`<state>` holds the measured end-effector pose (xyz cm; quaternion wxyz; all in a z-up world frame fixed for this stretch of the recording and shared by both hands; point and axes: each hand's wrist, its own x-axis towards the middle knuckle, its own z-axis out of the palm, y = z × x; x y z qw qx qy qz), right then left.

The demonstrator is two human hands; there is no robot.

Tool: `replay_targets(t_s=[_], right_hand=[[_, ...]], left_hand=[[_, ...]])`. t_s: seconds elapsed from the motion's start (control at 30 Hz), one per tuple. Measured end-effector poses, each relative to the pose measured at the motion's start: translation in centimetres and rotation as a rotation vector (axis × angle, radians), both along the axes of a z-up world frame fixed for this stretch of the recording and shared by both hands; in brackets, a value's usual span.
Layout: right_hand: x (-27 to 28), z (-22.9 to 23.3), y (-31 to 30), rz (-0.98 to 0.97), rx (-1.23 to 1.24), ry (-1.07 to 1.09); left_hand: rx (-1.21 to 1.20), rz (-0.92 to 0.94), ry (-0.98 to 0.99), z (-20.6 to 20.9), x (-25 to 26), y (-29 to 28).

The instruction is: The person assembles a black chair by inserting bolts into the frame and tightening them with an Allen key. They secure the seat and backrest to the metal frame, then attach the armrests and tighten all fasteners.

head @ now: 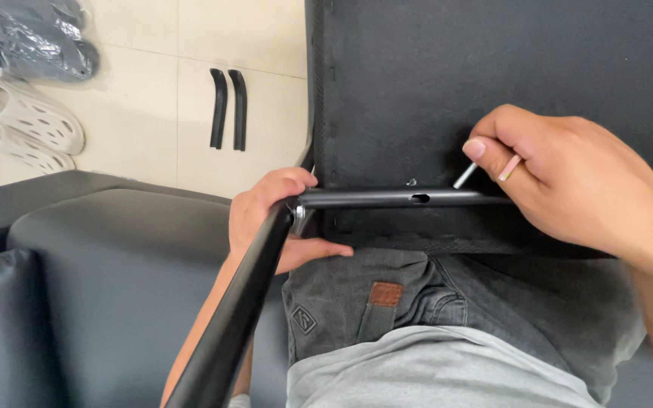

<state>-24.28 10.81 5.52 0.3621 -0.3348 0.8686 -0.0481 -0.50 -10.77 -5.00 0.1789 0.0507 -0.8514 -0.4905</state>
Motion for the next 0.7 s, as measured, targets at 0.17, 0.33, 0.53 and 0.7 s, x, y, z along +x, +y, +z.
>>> replay_targets(t_s=[0.17, 0.33, 0.53, 0.7], right_hand=[[0.2, -0.5, 0.6, 0.034, -0.039, 0.004], [0.1, -0.6, 0.9, 0.07, -0.054, -0.003], [0.1, -1.0, 1.1, 0.068, 0.045, 0.0], [-0.2, -0.8, 0.3, 0.058, -0.028, 0.007]], left_hand=[[0.018, 0.006, -0.038, 0.1, 0.6, 0.3], [0.012, 0.025, -0.093, 0.4, 0.8, 0.5], [0.074, -0.041, -0.035, 0.7, 0.5, -0.9], [-0.012, -0.017, -0.186, 0.8, -1.6, -2.6]])
